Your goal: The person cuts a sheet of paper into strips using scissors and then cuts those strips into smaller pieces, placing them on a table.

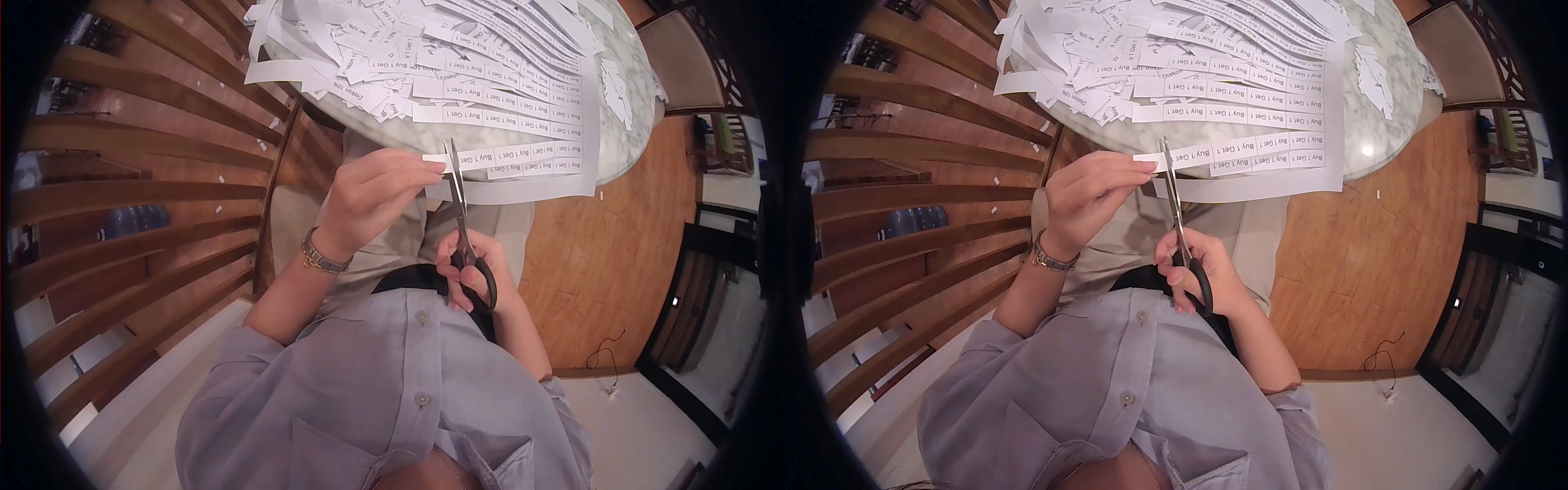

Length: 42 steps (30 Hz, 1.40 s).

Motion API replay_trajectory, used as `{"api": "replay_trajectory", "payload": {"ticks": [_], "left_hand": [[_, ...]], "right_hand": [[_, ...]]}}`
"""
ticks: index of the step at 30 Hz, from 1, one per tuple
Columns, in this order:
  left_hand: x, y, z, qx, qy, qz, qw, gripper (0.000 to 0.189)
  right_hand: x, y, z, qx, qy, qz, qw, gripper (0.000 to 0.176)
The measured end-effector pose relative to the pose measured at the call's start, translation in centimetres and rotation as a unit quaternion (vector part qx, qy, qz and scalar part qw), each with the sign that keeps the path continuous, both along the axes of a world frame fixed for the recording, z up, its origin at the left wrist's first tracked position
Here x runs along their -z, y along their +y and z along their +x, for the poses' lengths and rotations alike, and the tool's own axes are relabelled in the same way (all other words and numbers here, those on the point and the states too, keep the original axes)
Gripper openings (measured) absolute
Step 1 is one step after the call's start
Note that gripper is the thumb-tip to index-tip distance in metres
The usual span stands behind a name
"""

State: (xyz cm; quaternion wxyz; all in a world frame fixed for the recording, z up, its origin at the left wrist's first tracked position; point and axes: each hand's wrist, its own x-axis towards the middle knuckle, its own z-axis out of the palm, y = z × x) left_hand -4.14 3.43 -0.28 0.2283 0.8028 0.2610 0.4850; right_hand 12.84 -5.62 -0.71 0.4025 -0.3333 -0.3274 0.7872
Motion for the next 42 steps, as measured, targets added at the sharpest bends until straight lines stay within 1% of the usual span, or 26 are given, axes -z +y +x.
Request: {"api": "replay_trajectory", "payload": {"ticks": [11,16,23,25,26,28,29,31,32,34,35,37,38,40,42], "left_hand": [[0.3,0.0,0.1,-0.002,-0.006,0.001,1.000,0.018],[0.1,-0.1,0.2,-0.007,-0.001,-0.005,1.000,0.018],[-0.1,0.4,-0.1,-0.014,0.000,0.001,1.000,0.017],[-0.4,1.5,-0.6,-0.083,0.015,0.021,0.996,0.015],[-0.4,2.4,-1.0,-0.083,0.015,0.021,0.996,0.015],[-0.6,4.0,-1.9,-0.158,0.066,0.060,0.983,0.015],[-0.9,4.1,-2.2,-0.159,0.066,0.061,0.983,0.015],[-1.5,4.3,-2.4,-0.210,0.075,-0.088,0.971,0.018],[-1.4,4.3,-2.4,-0.209,0.075,-0.087,0.971,0.018],[-1.1,4.2,-2.4,-0.118,0.071,-0.039,0.990,0.024],[-1.0,4.0,-2.2,-0.118,0.071,-0.039,0.990,0.024],[-1.1,3.4,-1.5,-0.065,0.134,-0.013,0.989,0.028],[-1.1,3.3,-1.5,-0.066,0.134,-0.014,0.989,0.028],[-1.0,3.0,-1.3,-0.056,0.176,0.012,0.983,0.031],[-1.0,2.6,-1.3,-0.060,0.174,0.009,0.983,0.030]], "right_hand": [[-0.2,0.1,0.0,-0.001,-0.020,-0.003,1.000,0.028],[-0.6,0.1,-0.1,0.001,-0.051,-0.017,0.999,0.026],[-0.7,0.2,-0.2,0.012,-0.046,-0.019,0.999,0.024],[-0.7,0.2,-0.1,0.005,-0.046,-0.036,0.998,0.024],[-0.7,0.1,-0.1,0.005,-0.046,-0.036,0.998,0.024],[-0.5,0.1,0.0,0.012,-0.040,-0.040,0.998,0.025],[-0.6,0.0,0.0,0.011,-0.040,-0.038,0.998,0.025],[-0.7,0.0,-0.1,0.027,-0.048,-0.039,0.998,0.026],[-0.6,0.0,0.0,0.028,-0.047,-0.038,0.998,0.026],[-0.4,0.0,0.1,0.025,-0.042,-0.029,0.998,0.026],[-0.4,0.0,0.0,0.025,-0.042,-0.030,0.998,0.026],[-0.2,0.0,0.0,0.023,-0.027,-0.014,0.999,0.027],[-0.3,0.0,0.1,0.022,-0.027,-0.014,0.999,0.027],[-0.3,0.0,0.2,0.008,-0.029,-0.010,1.000,0.027],[-0.3,0.0,0.1,0.010,-0.039,-0.021,0.999,0.026]]}}
